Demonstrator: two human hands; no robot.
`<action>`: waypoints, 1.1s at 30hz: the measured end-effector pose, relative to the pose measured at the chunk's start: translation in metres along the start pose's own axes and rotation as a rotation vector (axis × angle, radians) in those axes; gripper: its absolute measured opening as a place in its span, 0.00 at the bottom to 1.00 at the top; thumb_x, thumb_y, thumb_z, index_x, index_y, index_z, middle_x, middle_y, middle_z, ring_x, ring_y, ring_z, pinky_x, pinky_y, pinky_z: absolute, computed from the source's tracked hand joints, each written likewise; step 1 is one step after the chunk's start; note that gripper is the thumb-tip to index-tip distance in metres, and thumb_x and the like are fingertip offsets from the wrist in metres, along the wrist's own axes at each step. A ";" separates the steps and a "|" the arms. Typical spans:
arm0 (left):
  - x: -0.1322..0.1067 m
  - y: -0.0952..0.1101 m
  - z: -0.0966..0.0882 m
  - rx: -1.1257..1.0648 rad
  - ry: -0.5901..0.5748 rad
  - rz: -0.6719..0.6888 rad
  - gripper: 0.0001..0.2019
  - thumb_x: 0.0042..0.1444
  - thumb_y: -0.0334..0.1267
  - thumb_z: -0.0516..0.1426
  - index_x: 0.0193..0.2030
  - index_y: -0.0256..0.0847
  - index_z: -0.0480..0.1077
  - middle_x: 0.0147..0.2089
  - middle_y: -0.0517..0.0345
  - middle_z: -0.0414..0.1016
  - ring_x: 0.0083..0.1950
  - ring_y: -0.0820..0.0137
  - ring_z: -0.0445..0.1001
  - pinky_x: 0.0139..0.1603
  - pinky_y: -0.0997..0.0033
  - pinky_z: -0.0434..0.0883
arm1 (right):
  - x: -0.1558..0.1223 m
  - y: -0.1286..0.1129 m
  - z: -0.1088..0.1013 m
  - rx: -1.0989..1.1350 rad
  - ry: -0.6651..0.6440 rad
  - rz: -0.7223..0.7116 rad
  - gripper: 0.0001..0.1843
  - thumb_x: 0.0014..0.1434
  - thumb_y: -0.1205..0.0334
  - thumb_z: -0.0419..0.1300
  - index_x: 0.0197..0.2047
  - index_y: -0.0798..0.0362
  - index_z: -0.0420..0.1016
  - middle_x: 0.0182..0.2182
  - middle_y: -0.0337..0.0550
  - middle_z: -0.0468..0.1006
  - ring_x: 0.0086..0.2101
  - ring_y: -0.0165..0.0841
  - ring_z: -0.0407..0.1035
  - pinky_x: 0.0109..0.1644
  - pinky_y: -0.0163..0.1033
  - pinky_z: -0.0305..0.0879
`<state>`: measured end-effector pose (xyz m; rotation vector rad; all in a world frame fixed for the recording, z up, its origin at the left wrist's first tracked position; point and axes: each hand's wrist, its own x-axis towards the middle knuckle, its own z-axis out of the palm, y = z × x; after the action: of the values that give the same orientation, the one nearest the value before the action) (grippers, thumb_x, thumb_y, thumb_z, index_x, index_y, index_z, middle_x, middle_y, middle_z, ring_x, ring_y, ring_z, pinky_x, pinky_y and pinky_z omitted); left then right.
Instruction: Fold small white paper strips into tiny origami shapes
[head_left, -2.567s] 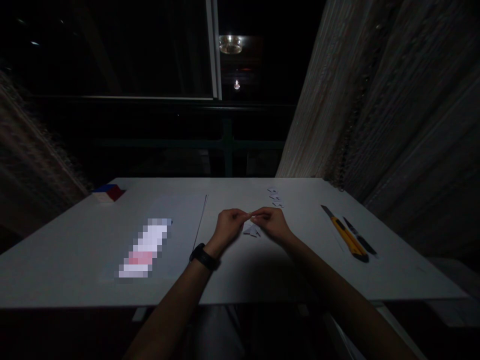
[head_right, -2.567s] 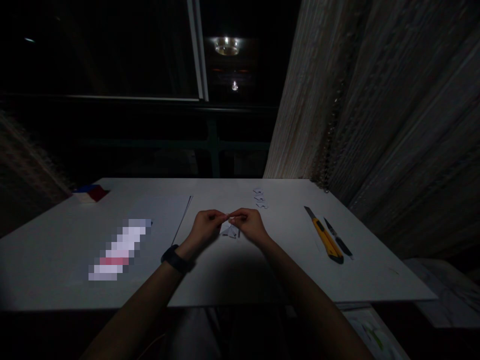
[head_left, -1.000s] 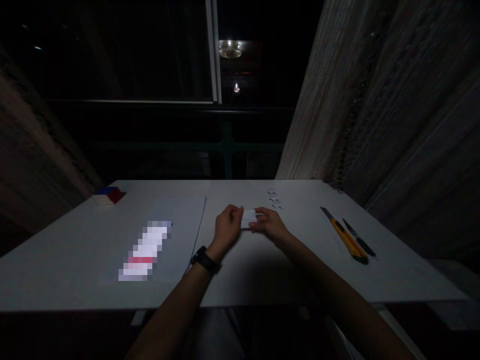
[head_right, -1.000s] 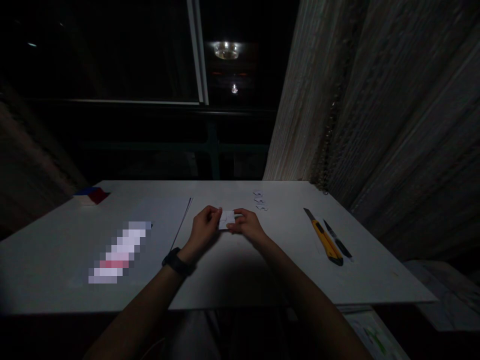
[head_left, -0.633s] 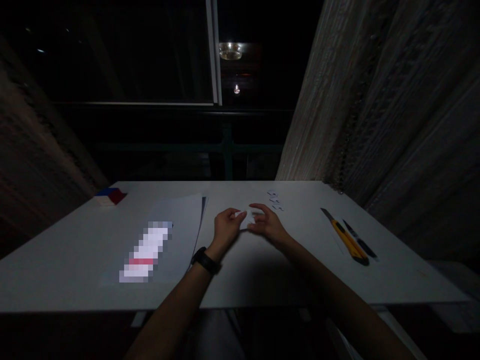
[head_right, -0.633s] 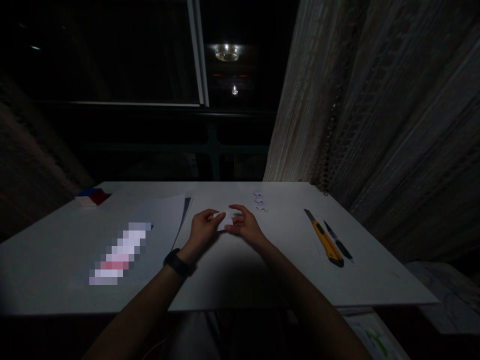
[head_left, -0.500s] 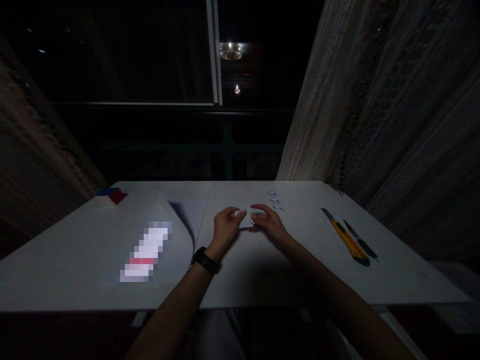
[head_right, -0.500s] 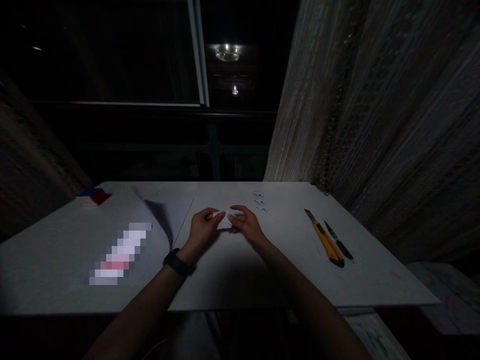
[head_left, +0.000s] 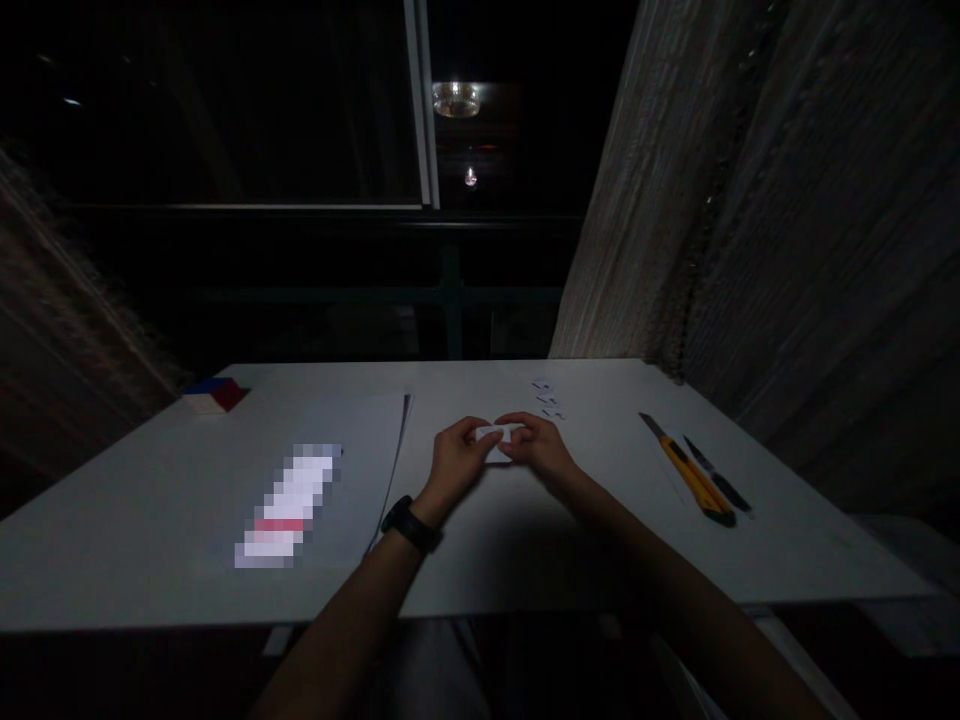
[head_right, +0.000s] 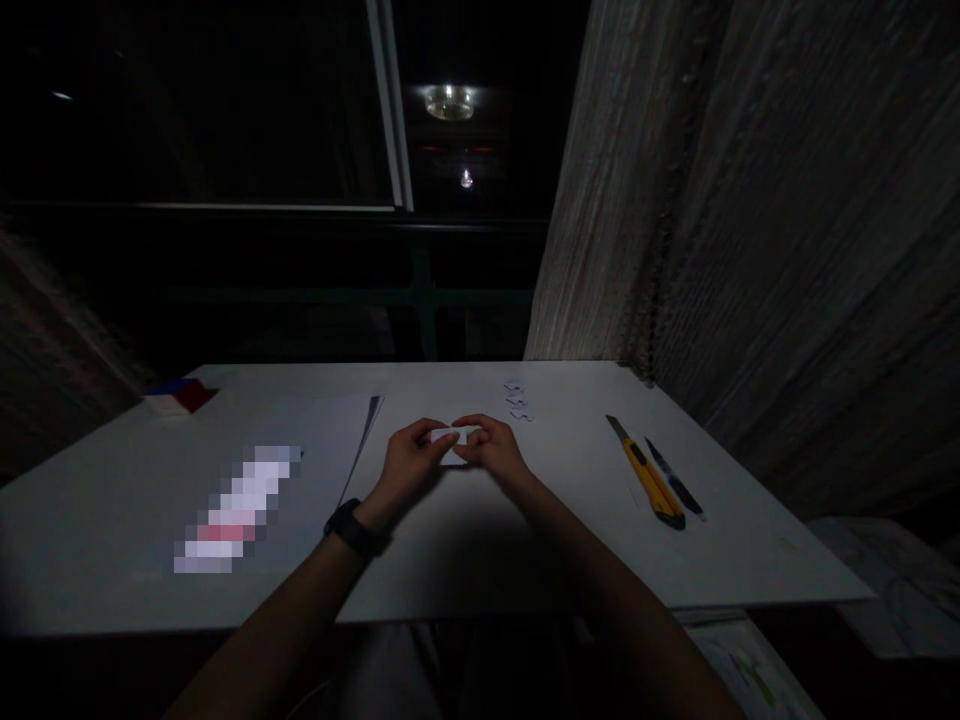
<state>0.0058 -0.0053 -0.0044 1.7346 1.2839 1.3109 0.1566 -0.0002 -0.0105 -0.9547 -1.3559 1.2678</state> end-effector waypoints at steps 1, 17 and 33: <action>0.000 -0.001 0.000 -0.011 -0.008 -0.004 0.16 0.44 0.48 0.58 0.34 0.37 0.74 0.21 0.61 0.69 0.23 0.75 0.63 0.25 0.76 0.60 | 0.000 -0.001 0.000 -0.006 -0.018 0.005 0.21 0.35 0.64 0.65 0.37 0.55 0.70 0.12 0.26 0.63 0.16 0.22 0.56 0.23 0.31 0.54; 0.008 -0.006 0.000 -0.228 0.114 -0.199 0.17 0.37 0.48 0.62 0.27 0.33 0.74 0.21 0.55 0.72 0.23 0.73 0.67 0.22 0.75 0.61 | -0.009 -0.004 0.009 -0.232 0.050 -0.181 0.25 0.44 0.57 0.62 0.46 0.49 0.60 0.23 0.32 0.67 0.23 0.26 0.62 0.27 0.31 0.59; 0.005 0.010 -0.005 -0.356 0.083 -0.243 0.20 0.39 0.46 0.63 0.35 0.32 0.72 0.17 0.63 0.66 0.18 0.78 0.60 0.19 0.77 0.57 | -0.006 -0.001 0.005 -0.196 0.073 -0.171 0.15 0.40 0.58 0.65 0.34 0.54 0.74 0.25 0.38 0.70 0.27 0.29 0.64 0.33 0.36 0.61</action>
<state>0.0050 -0.0049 0.0077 1.2517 1.1785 1.3807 0.1531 -0.0068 -0.0098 -0.9854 -1.4909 0.9760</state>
